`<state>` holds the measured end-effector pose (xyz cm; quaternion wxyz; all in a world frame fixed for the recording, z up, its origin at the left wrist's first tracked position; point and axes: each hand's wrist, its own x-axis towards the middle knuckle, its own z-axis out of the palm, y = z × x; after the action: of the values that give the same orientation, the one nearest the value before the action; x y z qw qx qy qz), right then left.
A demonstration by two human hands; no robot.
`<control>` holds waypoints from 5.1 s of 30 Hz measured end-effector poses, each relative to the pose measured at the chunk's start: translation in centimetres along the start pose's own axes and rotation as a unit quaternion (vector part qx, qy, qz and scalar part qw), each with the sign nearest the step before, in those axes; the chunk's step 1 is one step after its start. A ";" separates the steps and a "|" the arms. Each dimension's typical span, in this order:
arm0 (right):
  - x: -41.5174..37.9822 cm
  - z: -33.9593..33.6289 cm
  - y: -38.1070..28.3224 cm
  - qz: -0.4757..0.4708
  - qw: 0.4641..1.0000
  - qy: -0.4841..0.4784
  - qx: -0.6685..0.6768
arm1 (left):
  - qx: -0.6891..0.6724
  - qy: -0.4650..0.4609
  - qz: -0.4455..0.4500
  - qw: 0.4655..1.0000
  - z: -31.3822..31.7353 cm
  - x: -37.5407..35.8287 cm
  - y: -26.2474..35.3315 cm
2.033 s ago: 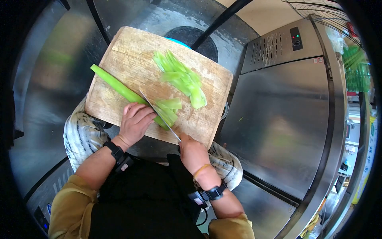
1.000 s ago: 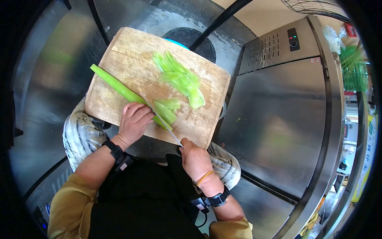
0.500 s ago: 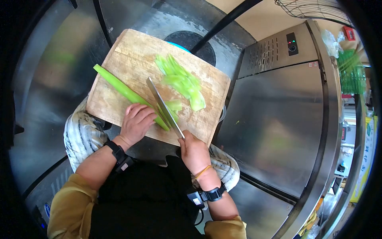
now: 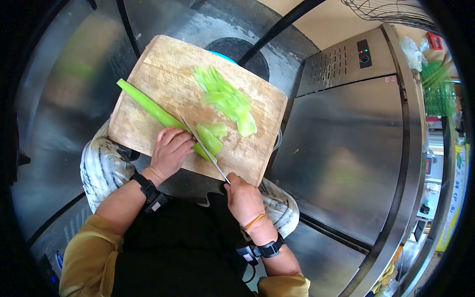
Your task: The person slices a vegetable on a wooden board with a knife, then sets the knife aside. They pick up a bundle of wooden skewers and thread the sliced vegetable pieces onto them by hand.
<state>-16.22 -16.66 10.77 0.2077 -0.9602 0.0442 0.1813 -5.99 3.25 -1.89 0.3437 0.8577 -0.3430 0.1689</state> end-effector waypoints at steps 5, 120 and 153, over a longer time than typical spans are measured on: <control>0.7 0.9 0.3 -0.008 1.000 0.004 0.010 | -0.003 0.002 -0.003 1.000 0.0 0.0 0.0; 2.5 1.0 -0.9 -0.026 0.999 0.037 0.026 | -0.029 0.037 -0.032 0.998 -0.3 0.3 -1.0; 4.0 0.9 -1.5 -0.041 0.998 0.034 0.016 | -0.016 0.043 -0.049 0.998 -0.5 0.2 -1.3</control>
<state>-12.56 -14.93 9.07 0.2288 -0.9634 0.0147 0.1390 -4.95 4.23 -2.10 0.3799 0.8598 -0.2879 0.1831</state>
